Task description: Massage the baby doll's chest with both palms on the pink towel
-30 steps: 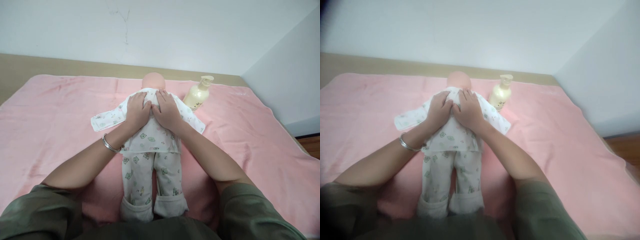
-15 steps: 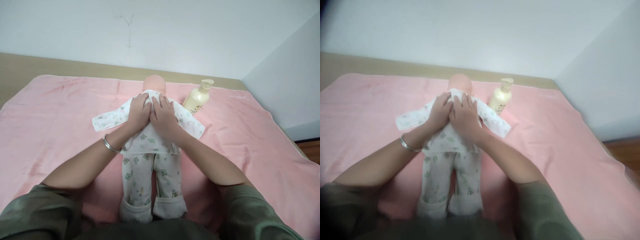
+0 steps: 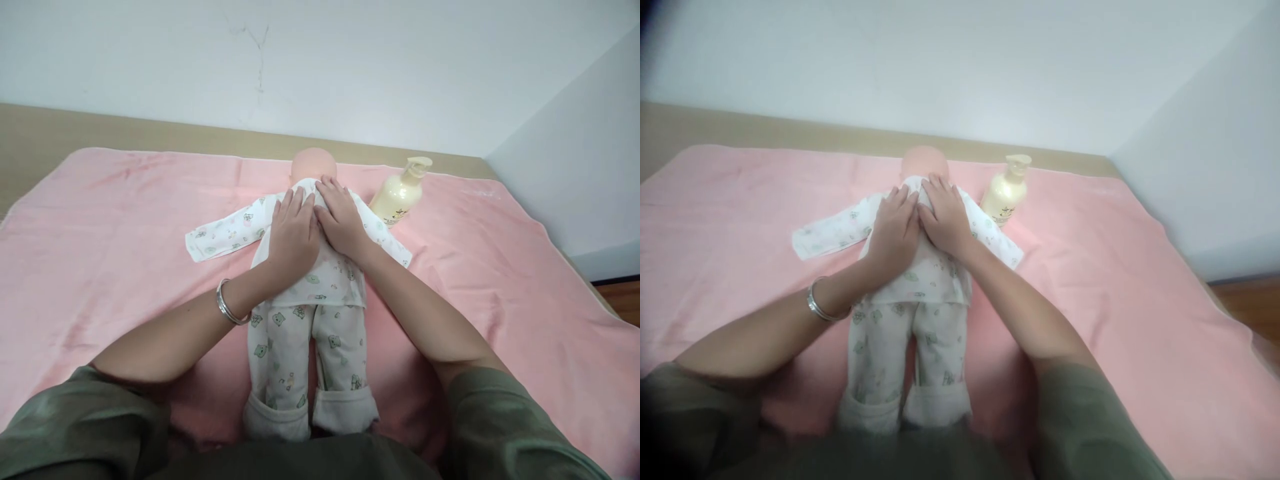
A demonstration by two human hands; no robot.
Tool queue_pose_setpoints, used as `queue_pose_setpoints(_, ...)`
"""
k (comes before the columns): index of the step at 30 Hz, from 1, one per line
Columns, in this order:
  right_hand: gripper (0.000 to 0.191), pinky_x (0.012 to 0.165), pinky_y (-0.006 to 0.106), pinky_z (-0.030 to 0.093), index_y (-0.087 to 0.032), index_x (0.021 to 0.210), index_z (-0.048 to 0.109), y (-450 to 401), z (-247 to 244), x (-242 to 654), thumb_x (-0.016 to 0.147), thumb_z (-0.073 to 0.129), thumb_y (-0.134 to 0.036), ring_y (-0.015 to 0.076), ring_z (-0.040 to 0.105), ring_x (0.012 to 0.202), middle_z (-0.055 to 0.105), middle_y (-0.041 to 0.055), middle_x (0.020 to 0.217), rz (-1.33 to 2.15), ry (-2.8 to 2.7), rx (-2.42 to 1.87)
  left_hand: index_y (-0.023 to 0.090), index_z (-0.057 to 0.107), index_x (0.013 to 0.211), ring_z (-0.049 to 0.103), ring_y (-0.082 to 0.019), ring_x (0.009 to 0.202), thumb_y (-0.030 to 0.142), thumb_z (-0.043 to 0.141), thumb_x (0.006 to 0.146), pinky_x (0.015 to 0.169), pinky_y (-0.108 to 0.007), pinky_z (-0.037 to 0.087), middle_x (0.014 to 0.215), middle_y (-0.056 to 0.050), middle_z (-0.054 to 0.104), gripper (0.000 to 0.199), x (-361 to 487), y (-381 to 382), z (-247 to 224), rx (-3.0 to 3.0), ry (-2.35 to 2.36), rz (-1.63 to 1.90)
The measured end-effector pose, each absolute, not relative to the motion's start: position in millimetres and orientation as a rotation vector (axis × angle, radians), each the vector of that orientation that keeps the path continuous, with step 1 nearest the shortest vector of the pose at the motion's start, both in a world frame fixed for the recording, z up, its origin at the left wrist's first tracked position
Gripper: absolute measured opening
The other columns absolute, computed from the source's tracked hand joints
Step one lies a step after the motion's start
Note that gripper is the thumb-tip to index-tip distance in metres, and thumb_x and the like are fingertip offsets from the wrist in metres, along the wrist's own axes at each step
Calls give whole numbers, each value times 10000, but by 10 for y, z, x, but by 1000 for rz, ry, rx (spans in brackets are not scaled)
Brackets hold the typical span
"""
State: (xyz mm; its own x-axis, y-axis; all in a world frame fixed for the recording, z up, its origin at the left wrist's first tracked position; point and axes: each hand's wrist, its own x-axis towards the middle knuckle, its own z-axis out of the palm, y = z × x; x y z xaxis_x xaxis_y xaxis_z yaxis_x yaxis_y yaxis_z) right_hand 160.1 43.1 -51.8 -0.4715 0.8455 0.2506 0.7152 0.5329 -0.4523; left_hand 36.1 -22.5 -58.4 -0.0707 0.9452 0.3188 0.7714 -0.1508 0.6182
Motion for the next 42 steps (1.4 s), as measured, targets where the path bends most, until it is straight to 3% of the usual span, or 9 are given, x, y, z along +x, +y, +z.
queue_pose_setpoints(4, 595, 1293, 592, 221, -63, 1556, 386, 160, -490, 1516, 1003, 294, -263, 323, 251, 1582, 328, 171, 1661, 287, -2322, -1389, 169, 540, 1418, 400, -292, 1511, 260, 355, 955, 1295, -533, 272, 1559, -123, 510, 507, 230, -77, -605, 1865, 1850, 1109)
queue_pose_setpoints(10, 575, 1272, 653, 220, -132, 1570, 388, -125, -448, 1455, 1035, 301, -322, 402, 200, 1584, 276, 151, 1687, 183, -2425, -1327, 138, 650, 1168, 606, -302, 1240, 270, 328, 948, 1164, -520, 440, 1298, -166, 676, 412, 79, 96, -574, 1884, 1886, 1062)
queue_pose_setpoints(16, 586, 1297, 555, 254, -39, 1508, 443, 436, -495, 1615, 975, 303, -240, 320, 334, 1543, 404, 185, 1616, 383, -2275, -1378, 27, 506, 1418, 370, -356, 1516, 272, 320, 978, 1291, -566, 256, 1566, -215, 472, 536, 349, -234, -581, 2123, 1927, 988)
queue_pose_setpoints(19, 581, 1290, 555, 264, -15, 1494, 448, 388, -497, 1599, 983, 290, -243, 333, 356, 1528, 435, 208, 1589, 332, -2276, -1390, 50, 528, 1396, 381, -348, 1513, 250, 337, 959, 1291, -582, 254, 1566, -199, 480, 517, 322, -208, -567, 2113, 1890, 973)
queue_pose_setpoints(23, 588, 1289, 594, 227, -29, 1540, 397, -7, -491, 1487, 1011, 308, -268, 386, 261, 1566, 330, 235, 1640, 194, -2354, -1381, 133, 643, 1085, 634, -315, 1187, 205, 344, 904, 1092, -520, 491, 1234, -174, 697, 357, 118, 29, -510, 1973, 1916, 973)
queue_pose_setpoints(26, 570, 1293, 623, 189, -104, 1546, 421, -114, -507, 1447, 1006, 346, -273, 387, 200, 1588, 290, 187, 1673, 147, -2405, -1286, 162, 611, 909, 660, -295, 988, 202, 318, 913, 968, -487, 534, 1015, -155, 717, 296, 59, 109, -489, 1936, 1960, 949)
queue_pose_setpoints(33, 614, 1296, 552, 257, -64, 1544, 409, 456, -532, 1618, 983, 334, -302, 291, 313, 1560, 376, 152, 1642, 308, -2354, -1267, 67, 611, 1211, 517, -343, 1369, 204, 290, 975, 1211, -548, 369, 1360, -217, 622, 422, 258, -129, -575, 2179, 1952, 968)
queue_pose_setpoints(39, 589, 1260, 553, 319, -1, 1496, 454, 306, -525, 1550, 991, 303, -266, 329, 409, 1495, 478, 207, 1561, 167, -2325, -1350, 121, 653, 1206, 522, -301, 1394, 207, 355, 925, 1248, -517, 368, 1401, -144, 639, 418, 197, -78, -588, 2078, 1917, 1031)
queue_pose_setpoints(42, 571, 1255, 542, 333, 14, 1484, 470, 29, -500, 1473, 1007, 305, -254, 346, 439, 1471, 509, 225, 1527, 40, -2337, -1364, 162, 664, 1064, 569, -311, 1320, 220, 370, 900, 1196, -537, 412, 1324, -134, 679, 342, 127, 13, -501, 1987, 1902, 934)
